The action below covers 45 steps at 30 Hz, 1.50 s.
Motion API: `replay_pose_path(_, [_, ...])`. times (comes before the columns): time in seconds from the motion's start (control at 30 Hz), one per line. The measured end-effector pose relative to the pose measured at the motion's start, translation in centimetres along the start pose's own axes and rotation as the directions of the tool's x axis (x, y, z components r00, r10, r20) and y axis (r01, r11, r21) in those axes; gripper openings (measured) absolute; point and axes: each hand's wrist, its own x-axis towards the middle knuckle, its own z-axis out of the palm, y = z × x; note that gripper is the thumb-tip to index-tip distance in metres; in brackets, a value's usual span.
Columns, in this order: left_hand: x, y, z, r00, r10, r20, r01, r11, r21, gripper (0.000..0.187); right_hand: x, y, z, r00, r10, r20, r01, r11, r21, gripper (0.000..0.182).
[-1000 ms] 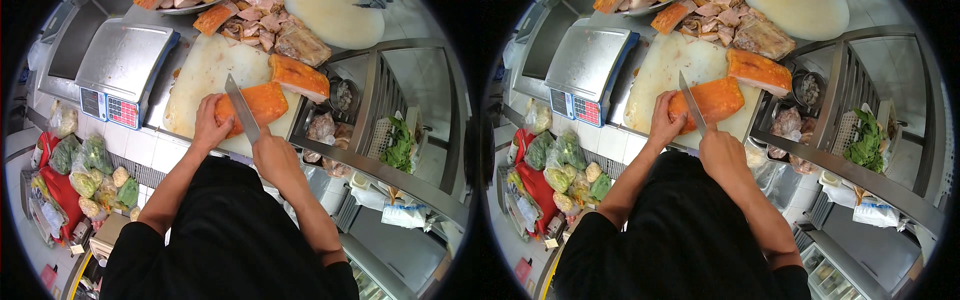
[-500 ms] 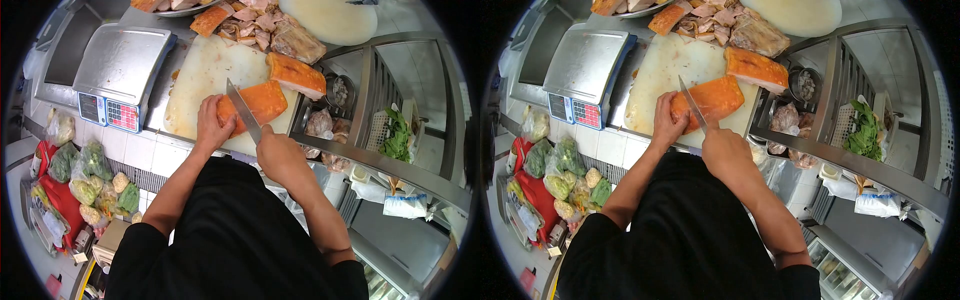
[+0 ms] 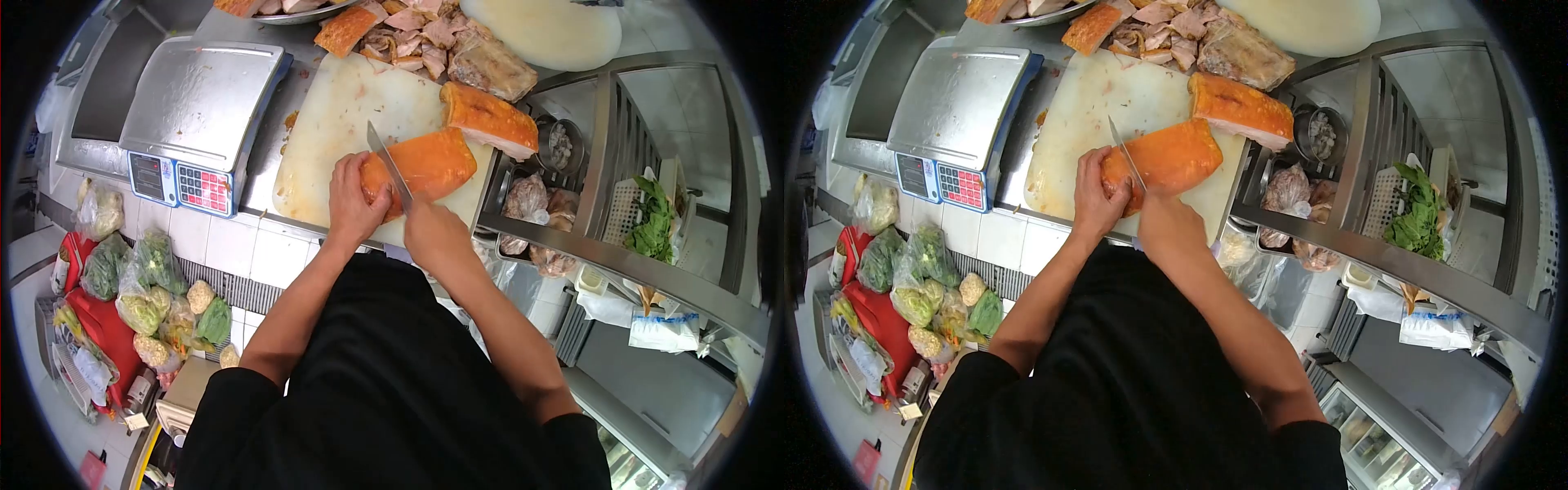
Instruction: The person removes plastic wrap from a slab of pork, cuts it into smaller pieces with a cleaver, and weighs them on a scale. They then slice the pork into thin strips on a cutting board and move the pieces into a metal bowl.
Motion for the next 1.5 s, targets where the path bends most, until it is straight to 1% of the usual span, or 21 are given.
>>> replay_pose_path(0.1, [0.1,-0.3,0.0,0.999,0.038,-0.019,-0.038,0.999,0.020,0.066,1.9,-0.7,0.0,0.999,0.041,0.020,-0.042,0.998,0.044,0.023])
replay_pose_path(0.23, [0.5,-0.3,-0.4,1.000,0.012,-0.001,-0.012,1.000,0.008,0.066,-1.2,0.1,-0.9,0.998,0.020,0.061,-0.021,1.000,0.010,0.024])
replay_pose_path(0.3, [0.5,-0.2,-0.2,1.000,0.003,0.010,-0.003,1.000,-0.006,0.066,-3.0,0.8,-1.5,0.986,0.080,0.148,-0.076,0.996,-0.036,0.025])
replay_pose_path(0.33, [0.5,-0.2,-0.2,1.000,0.016,0.004,-0.016,1.000,-0.002,0.066,-2.3,0.9,-0.7,0.985,0.085,0.148,-0.081,0.996,-0.033,0.025])
replay_pose_path(0.4, [0.6,-0.3,-0.1,1.000,0.025,0.001,-0.025,1.000,0.006,0.066,0.1,1.5,3.2,0.998,0.060,0.025,-0.061,0.998,0.024,0.025])
replay_pose_path(0.43, [0.3,-0.3,-0.1,1.000,0.029,0.010,-0.029,1.000,0.010,0.066,1.0,2.0,4.6,1.000,0.027,-0.011,-0.026,0.999,0.030,0.023])
replay_pose_path(0.5, [0.6,-0.3,0.1,0.999,0.052,0.010,-0.052,0.999,0.014,0.066,2.0,2.6,7.1,0.998,0.035,-0.060,-0.031,0.997,0.070,0.024])
replay_pose_path(0.6, [-0.1,-0.5,0.2,0.995,0.098,0.006,-0.099,0.994,0.054,0.066,2.1,3.2,8.4,0.992,0.022,-0.122,-0.008,0.993,0.114,0.025])
replay_pose_path(0.67, [0.5,-0.3,0.0,0.998,0.065,0.017,-0.065,0.998,0.020,0.065,2.3,3.3,8.2,0.986,-0.012,-0.166,0.032,0.993,0.114,0.025])
replay_pose_path(0.77, [0.5,0.1,-0.5,0.998,0.064,0.010,-0.064,0.997,0.041,0.062,1.2,3.9,8.4,0.982,-0.024,-0.188,0.047,0.992,0.114,0.024])
replay_pose_path(0.83, [0.7,0.1,-0.8,0.998,0.054,0.021,-0.054,0.998,0.039,0.061,-0.9,5.1,8.9,0.987,-0.021,-0.157,0.030,0.998,0.058,0.025])
replay_pose_path(0.9, [0.5,0.3,-1.3,0.999,0.031,0.035,-0.032,0.999,0.040,0.060,-3.8,6.5,8.6,0.999,0.015,-0.042,-0.012,0.998,0.068,0.020])
replay_pose_path(1.0, [0.0,0.5,-2.6,0.998,0.029,0.061,-0.027,0.999,-0.032,0.056,-7.0,8.4,8.4,0.999,0.028,-0.032,-0.026,0.998,0.063,0.021])
replay_pose_path(1.07, [-0.6,-0.8,-3.7,0.984,0.121,0.128,-0.129,0.990,0.062,0.051,-7.1,8.9,7.8,0.999,0.001,-0.045,0.002,0.998,0.063,0.021])
replay_pose_path(1.2, [-2.1,-2.6,-6.8,0.981,0.116,0.153,-0.120,0.993,0.015,0.043,-6.1,9.0,7.1,0.997,-0.035,-0.073,0.039,0.997,0.065,0.022])
replay_pose_path(1.27, [-3.1,-4.8,-7.6,0.961,0.254,0.107,-0.263,0.961,0.082,0.041,-4.8,8.6,7.3,0.994,-0.045,-0.098,0.052,0.996,0.069,0.022])
replay_pose_path(1.3, [-3.5,-4.5,-7.8,0.955,0.278,0.104,-0.289,0.949,0.122,0.043,-4.1,8.2,7.4,0.991,-0.054,-0.125,0.063,0.996,0.068,0.022])
replay_pose_path(1.33, [-3.7,-4.4,-7.8,0.957,0.271,0.103,-0.283,0.950,0.130,0.043,-3.4,7.6,7.3,0.991,-0.060,-0.119,0.069,0.995,0.070,0.022])
replay_pose_path(1.4, [-3.9,-4.2,-7.5,0.939,0.340,0.058,-0.344,0.907,0.245,0.047,-2.4,6.3,6.8,0.984,-0.055,-0.167,0.067,0.995,0.068,0.022])
replay_pose_path(1.43, [-3.4,-4.2,-7.1,0.938,0.344,0.037,-0.343,0.913,0.220,0.048,-2.5,5.9,6.3,0.985,-0.062,-0.162,0.073,0.995,0.066,0.022])
replay_pose_path(1.5, [-2.7,-4.2,-6.6,0.948,0.316,0.036,-0.316,0.925,0.209,0.047,-3.5,5.1,4.9,0.976,-0.098,-0.197,0.130,0.978,0.160,0.021])
